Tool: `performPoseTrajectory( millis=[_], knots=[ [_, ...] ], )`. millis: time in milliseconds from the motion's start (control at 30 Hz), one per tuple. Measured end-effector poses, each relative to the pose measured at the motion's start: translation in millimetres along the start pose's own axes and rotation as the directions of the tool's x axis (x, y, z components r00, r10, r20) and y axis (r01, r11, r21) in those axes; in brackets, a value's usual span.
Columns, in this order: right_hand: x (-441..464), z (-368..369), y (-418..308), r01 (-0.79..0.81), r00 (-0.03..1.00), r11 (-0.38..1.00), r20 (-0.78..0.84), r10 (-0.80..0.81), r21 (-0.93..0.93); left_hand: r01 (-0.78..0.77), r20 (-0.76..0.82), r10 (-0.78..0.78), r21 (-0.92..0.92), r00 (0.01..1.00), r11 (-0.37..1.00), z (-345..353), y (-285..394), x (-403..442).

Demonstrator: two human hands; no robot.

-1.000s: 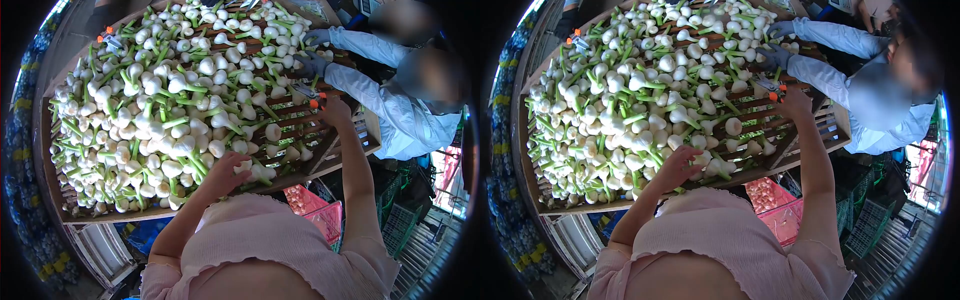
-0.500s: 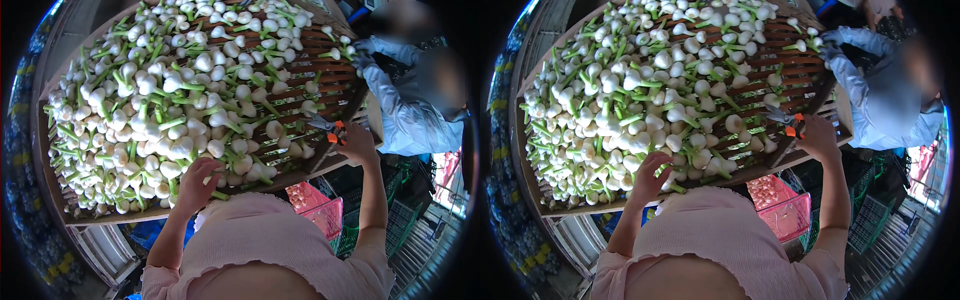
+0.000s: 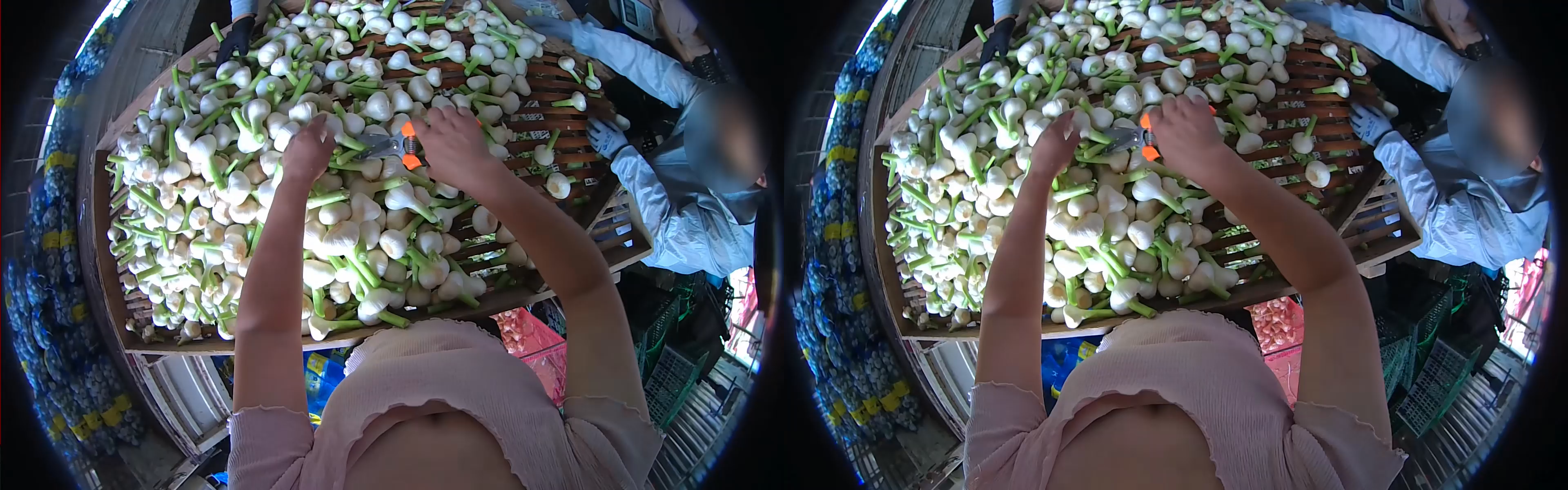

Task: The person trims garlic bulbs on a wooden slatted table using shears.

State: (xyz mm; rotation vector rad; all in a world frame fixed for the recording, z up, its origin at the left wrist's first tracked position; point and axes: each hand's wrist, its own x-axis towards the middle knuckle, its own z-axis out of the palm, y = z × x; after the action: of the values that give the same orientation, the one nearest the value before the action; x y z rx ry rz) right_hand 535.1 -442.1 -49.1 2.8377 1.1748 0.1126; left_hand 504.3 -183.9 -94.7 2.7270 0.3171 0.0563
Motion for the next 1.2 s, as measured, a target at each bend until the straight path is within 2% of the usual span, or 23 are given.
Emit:
performPoseTrajectory(
  millis=[33,100,133,233,333,400,433,533,600,633,733,833,867,900,967,1000,1033,1100,1133,1200],
  knots=[
    [11,-4,0,0.036,0.999,0.997,-0.011,-0.037,-0.073,-0.001,0.016,0.001,0.0,1.0,1.0,-1,3,2],
    [24,-24,5,0.094,0.977,0.995,0.192,-0.096,0.019,0.006,0.059,-0.006,0.004,0.998,1.0,-3,3,1],
    [27,-31,8,0.112,0.949,0.991,0.288,-0.128,0.07,-0.048,0.024,0.049,-0.048,0.998,0.998,0,-4,1],
    [27,-21,17,0.187,0.953,0.98,0.23,-0.199,0.072,-0.013,0.018,0.014,-0.01,1.0,1.0,-1,-1,-1],
    [2,-31,37,0.097,0.927,0.993,0.356,-0.117,0.073,-0.005,-0.014,0.004,-0.076,1.0,0.997,0,-4,-1],
    [-31,-23,58,0.137,0.985,0.99,0.111,-0.131,-0.045,0.019,0.007,-0.019,-0.092,1.0,0.996,-5,2,-6],
    [-40,-24,59,0.104,0.993,0.992,0.06,-0.1,-0.074,0.029,0.019,-0.027,-0.1,0.999,0.995,-7,4,-7],
    [-49,-22,58,0.028,0.996,0.994,-0.083,-0.037,-0.105,-0.002,-0.105,-0.013,-0.146,0.994,0.989,4,-6,0],
    [-35,-14,46,0.021,0.983,0.997,-0.18,-0.033,-0.071,0.199,0.064,-0.192,-0.487,0.979,0.851,8,-10,6],
    [-26,-6,39,0.01,0.999,1.0,-0.045,-0.01,-0.003,0.302,0.167,-0.254,-0.619,0.953,0.725,7,-11,6],
    [2,3,27,-0.074,0.936,0.985,0.351,0.014,0.158,0.349,0.235,-0.274,-0.784,0.933,0.514,-1,-14,1],
    [-14,5,41,-0.139,0.965,0.942,0.256,0.06,0.305,0.349,0.269,-0.273,-0.884,0.924,0.31,-23,-18,-17],
    [-18,1,42,-0.225,0.943,0.927,0.306,0.13,0.3,0.354,0.289,-0.284,-0.91,0.914,0.214,-33,-16,-24],
    [-21,-3,42,-0.128,0.98,0.963,0.181,0.085,0.239,0.352,0.307,-0.29,-0.928,0.906,0.119,-43,-14,-31],
    [-24,-10,40,0.041,0.997,0.996,-0.062,-0.036,0.082,0.333,0.298,-0.284,-0.939,0.911,0.082,-53,-14,-48],
    [-18,-14,32,0.023,1.0,0.996,0.01,-0.024,0.085,0.33,0.3,-0.288,-0.942,0.909,0.06,-55,-13,-56],
    [-11,-15,24,0.051,0.999,0.996,0.001,-0.051,0.071,0.327,0.302,-0.291,-0.944,0.908,0.038,-58,-12,-63],
    [8,-12,12,0.107,0.994,0.993,-0.023,-0.106,0.043,0.32,0.287,-0.268,-0.944,0.919,0.085,-57,-10,-77],
    [17,-2,6,0.173,0.975,0.984,-0.133,-0.177,-0.041,0.305,0.262,-0.3,-0.946,0.917,0.107,-58,-7,-84],
    [25,3,14,0.123,0.991,0.992,0.056,-0.125,0.041,0.288,0.219,-0.322,-0.94,0.921,0.185,-57,-3,-99]
  ],
)
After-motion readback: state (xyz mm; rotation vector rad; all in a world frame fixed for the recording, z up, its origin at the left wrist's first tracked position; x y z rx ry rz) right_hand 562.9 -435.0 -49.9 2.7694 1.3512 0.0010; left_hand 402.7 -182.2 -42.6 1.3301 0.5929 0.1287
